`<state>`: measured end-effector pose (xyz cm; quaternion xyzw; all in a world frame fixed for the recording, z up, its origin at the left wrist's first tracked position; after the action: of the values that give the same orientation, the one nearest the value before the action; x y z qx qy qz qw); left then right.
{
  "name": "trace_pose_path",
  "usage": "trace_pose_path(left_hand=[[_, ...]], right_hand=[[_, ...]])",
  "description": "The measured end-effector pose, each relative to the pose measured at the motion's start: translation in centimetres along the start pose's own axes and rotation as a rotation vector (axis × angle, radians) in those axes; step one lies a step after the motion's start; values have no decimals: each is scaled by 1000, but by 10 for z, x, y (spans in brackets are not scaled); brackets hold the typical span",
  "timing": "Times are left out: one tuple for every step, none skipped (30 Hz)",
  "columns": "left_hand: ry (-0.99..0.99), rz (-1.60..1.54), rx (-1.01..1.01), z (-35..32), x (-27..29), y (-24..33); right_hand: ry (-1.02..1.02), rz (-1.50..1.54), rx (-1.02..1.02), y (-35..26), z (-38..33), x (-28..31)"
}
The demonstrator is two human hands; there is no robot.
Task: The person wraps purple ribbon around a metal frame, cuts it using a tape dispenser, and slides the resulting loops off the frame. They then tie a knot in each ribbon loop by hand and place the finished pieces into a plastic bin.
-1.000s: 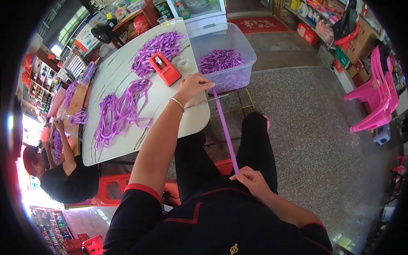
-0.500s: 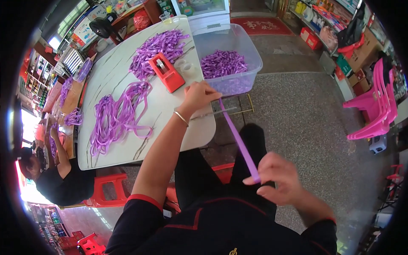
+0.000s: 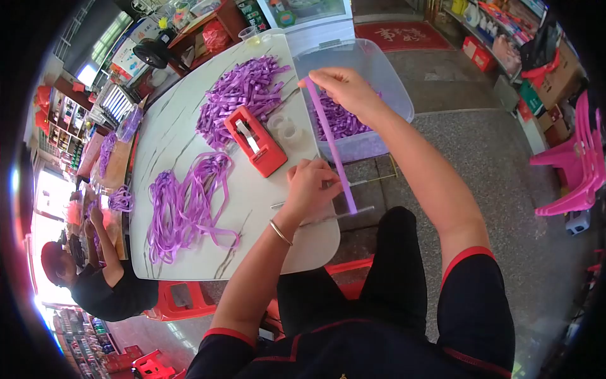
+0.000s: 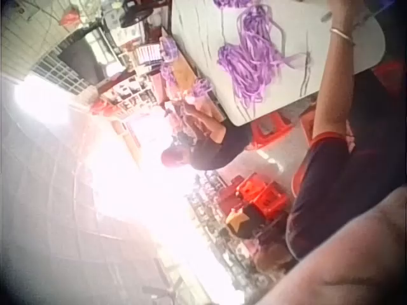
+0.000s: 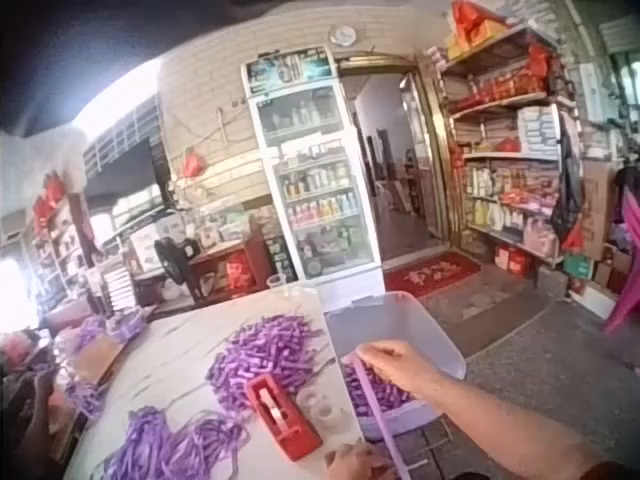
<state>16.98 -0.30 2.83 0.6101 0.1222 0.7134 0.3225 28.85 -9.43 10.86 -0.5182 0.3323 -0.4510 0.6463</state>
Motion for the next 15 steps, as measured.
trace_pose_path(left_hand=[[14, -7, -22, 0, 1, 0], [7, -6, -18, 1, 0, -1], [11, -32, 12, 3, 0, -3], [16, -55, 48, 3, 1, -7], [9, -50, 56, 3, 1, -10], [46, -102, 87, 3, 3, -14], [85, -156, 113, 2, 6, -17], [81, -154, 114, 2, 6, -18], [80, -171, 99, 5, 5, -14], [83, -184, 94, 4, 5, -13], [80, -183, 98, 3, 6, -14], [69, -180, 94, 2, 6, -14], [58, -180, 86, 2, 6, -13], [58, -181, 84, 2, 7, -12], [44, -157, 63, 2, 5, -8]], right_hand=[[-5, 49, -96, 27, 8, -1], [-3, 55, -102, 45, 12, -1], [2, 73, -148, 66, 14, 0], [3, 95, -195, 85, 14, -1], [10, 114, -248, 102, 12, -3], [8, 123, -254, 116, 10, -5], [17, 99, -294, 133, 7, -5], [29, 71, -332, 152, 4, -3], [38, 71, -314, 178, 1, 5], [41, 73, -317, 193, -4, 3], [70, 32, -387, 210, -14, -1], [101, -11, -456, 225, -26, -4], [102, -12, -457, 237, -38, -7], [92, 10, -533, 254, -53, -10], [84, 31, -609, 274, -72, -11]])
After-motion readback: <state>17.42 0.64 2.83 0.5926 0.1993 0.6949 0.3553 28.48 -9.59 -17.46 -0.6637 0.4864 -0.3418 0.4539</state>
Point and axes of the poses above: each hand's wrist, its own z-axis towards the middle knuckle, its own x-axis out of the back of the hand, y = z × x, the point moved 7 cm from there along z, towards the middle knuckle, and after that the axes turned 3 degrees about y, right-handed, at the moved point
